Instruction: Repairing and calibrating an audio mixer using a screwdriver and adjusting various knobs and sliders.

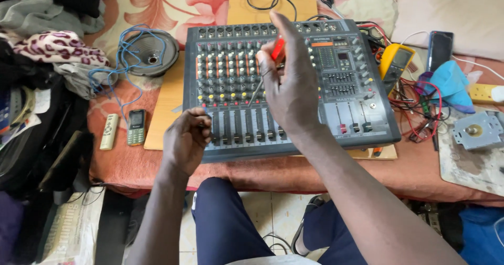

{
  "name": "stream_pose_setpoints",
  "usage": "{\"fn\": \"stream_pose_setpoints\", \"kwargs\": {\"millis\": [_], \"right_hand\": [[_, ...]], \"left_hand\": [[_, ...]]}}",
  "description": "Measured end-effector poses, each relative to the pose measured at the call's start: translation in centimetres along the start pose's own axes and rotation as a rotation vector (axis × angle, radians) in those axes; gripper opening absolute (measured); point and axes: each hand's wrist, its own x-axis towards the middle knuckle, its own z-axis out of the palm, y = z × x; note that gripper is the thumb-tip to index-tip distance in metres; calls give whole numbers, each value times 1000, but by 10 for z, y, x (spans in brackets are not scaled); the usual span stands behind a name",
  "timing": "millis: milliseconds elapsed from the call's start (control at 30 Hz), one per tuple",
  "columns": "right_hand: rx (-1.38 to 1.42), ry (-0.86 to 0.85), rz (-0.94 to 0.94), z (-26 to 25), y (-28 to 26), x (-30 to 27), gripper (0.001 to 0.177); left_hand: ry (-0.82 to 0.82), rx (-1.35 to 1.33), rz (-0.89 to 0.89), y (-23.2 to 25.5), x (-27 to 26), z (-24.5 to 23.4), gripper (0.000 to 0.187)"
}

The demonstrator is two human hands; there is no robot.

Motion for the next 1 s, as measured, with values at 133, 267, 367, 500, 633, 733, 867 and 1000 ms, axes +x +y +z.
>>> {"fn": "stream_pose_setpoints", "kwargs": {"millis": [133, 267, 367, 500, 633, 733, 867, 1000], "right_hand": [[-80, 86, 48, -26, 25, -2, 60], [-133, 131, 31, -61, 37, 1, 51], [-9, 143, 133, -84, 44, 1, 42], [-80, 154, 61, -109, 65, -3, 42], [-137, 168, 88, -128, 72, -4, 43], [-149, 176, 68, -136, 84, -6, 41], [-261, 193, 9, -151, 85, -1, 34], [-271, 220, 7, -158, 92, -1, 35]], "left_hand": [[10, 627, 219, -15, -20, 60, 17], [-111, 1495, 485, -53, -5, 82, 39], [-224, 1656, 602, -85, 5, 85, 62], [-310, 1692, 693, -103, 7, 76, 63], [-418, 1610, 869, -100, 1, 74, 48], [-427, 1604, 973, -100, 0, 70, 32], [-396, 1618, 1057, -107, -1, 67, 25], [-384, 1625, 1060, -108, 0, 69, 23]]}}
